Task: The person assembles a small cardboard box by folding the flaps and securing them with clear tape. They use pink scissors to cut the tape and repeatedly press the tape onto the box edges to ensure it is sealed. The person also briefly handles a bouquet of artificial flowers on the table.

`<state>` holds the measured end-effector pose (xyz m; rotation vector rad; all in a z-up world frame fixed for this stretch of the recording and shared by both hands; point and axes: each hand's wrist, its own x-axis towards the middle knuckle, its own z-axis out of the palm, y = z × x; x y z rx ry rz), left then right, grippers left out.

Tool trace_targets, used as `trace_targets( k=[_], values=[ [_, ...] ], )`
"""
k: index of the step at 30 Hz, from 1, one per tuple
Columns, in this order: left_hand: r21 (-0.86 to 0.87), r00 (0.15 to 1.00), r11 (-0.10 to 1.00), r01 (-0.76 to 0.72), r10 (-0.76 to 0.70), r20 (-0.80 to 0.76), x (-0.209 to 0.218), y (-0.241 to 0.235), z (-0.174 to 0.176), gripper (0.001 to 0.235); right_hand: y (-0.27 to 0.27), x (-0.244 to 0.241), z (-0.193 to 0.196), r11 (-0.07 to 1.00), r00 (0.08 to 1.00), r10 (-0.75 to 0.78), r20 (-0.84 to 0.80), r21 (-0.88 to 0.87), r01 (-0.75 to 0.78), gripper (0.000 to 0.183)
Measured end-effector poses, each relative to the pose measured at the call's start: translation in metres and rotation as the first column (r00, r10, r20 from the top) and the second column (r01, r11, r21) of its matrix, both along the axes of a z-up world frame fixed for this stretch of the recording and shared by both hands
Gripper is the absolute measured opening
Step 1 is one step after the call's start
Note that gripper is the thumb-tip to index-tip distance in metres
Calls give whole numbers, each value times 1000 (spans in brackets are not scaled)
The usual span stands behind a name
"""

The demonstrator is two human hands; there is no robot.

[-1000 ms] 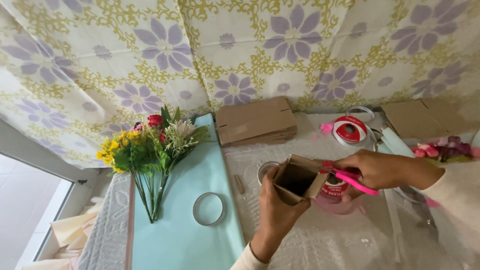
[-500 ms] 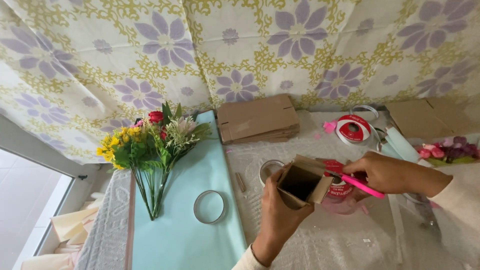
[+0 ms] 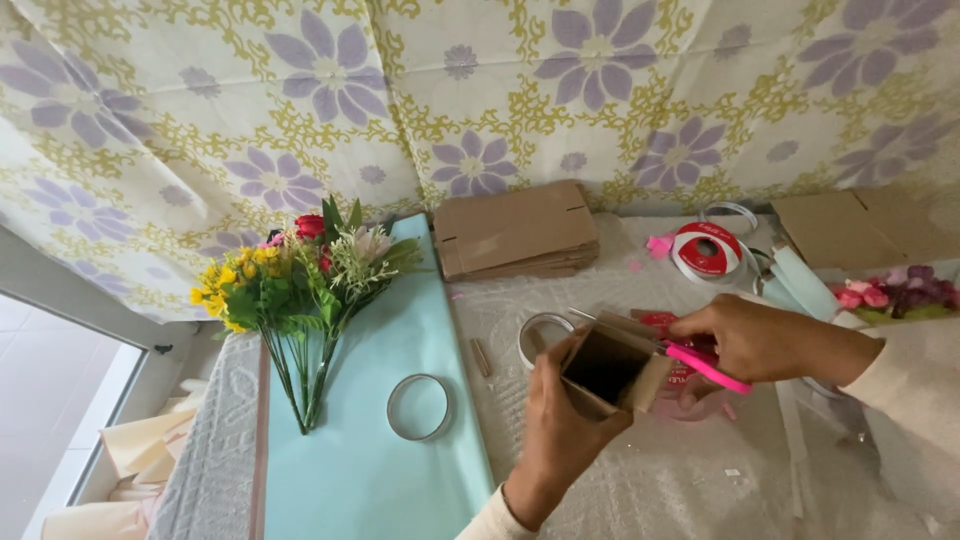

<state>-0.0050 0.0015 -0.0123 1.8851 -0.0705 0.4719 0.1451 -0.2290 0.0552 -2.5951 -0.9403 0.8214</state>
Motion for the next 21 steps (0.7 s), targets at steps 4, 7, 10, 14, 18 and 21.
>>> trace_targets(
  k=[4,7,10,14,18,21],
  values=[
    [-32,1000,999,-17,17,-18,-2,-1,-1,94,8,4,0,998,994,65,93,-5,-65,64],
    [-51,999,998,-32,32,-8,-5,0,-6,94,13,1,3,998,994,56,90,25,-58,56],
    [-39,999,999,-36,35,-16,-7,-1,-12,99,10,1,-2,987,989,97,112,120,-110,47],
    [-54,999,998,-30,32,34,-7,0,-7,99,17,-5,9,998,999,-48,-8,31,48,3],
    [-90,997,993,72,-75,-21,-16,11,14,98,30,-18,35,986,965,-166,-204,-50,159,11],
    [-68,960,962,263,-268,-77,-18,30,25,102,14,-16,16,973,923,-173,-344,86,215,80]
  ],
)
